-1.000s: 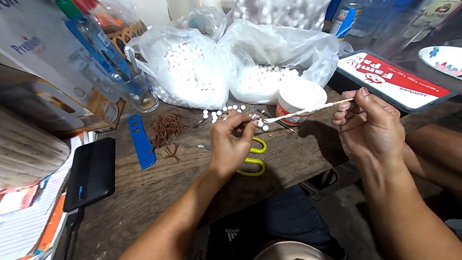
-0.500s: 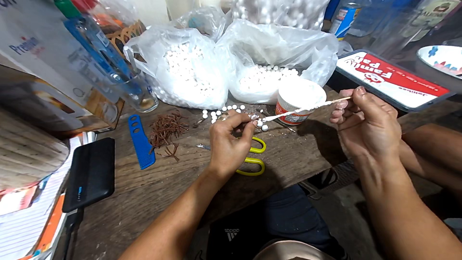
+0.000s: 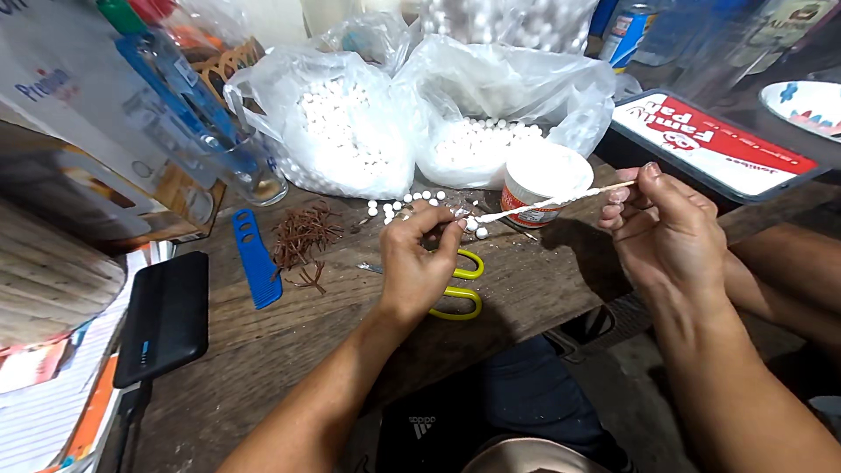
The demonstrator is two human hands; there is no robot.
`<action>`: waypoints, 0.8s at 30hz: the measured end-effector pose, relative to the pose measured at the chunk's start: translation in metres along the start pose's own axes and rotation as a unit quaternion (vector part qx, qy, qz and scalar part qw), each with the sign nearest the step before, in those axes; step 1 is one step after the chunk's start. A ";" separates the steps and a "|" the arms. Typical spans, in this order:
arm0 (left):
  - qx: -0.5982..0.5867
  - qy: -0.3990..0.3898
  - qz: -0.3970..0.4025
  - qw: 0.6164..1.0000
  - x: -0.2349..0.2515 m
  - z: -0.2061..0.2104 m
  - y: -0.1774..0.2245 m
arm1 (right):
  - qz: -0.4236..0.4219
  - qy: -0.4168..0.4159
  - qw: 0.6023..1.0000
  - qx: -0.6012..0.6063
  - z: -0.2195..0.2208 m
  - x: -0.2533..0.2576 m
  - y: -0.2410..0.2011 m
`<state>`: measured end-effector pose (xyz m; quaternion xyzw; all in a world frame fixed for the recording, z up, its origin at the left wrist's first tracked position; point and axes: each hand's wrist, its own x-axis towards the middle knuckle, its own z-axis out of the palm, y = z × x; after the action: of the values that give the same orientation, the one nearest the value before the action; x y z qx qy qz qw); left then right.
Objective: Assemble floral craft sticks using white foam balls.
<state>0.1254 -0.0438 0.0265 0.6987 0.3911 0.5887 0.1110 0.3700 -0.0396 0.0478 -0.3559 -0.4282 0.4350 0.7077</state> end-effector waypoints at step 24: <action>0.005 0.006 0.005 1.000 0.000 0.000 0.002 | 0.037 0.011 0.999 0.032 0.001 -0.001 0.004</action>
<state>0.1262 -0.0452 0.0272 0.6973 0.3913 0.5918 0.1027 0.3676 -0.0387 0.0445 -0.3536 -0.3927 0.4699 0.7071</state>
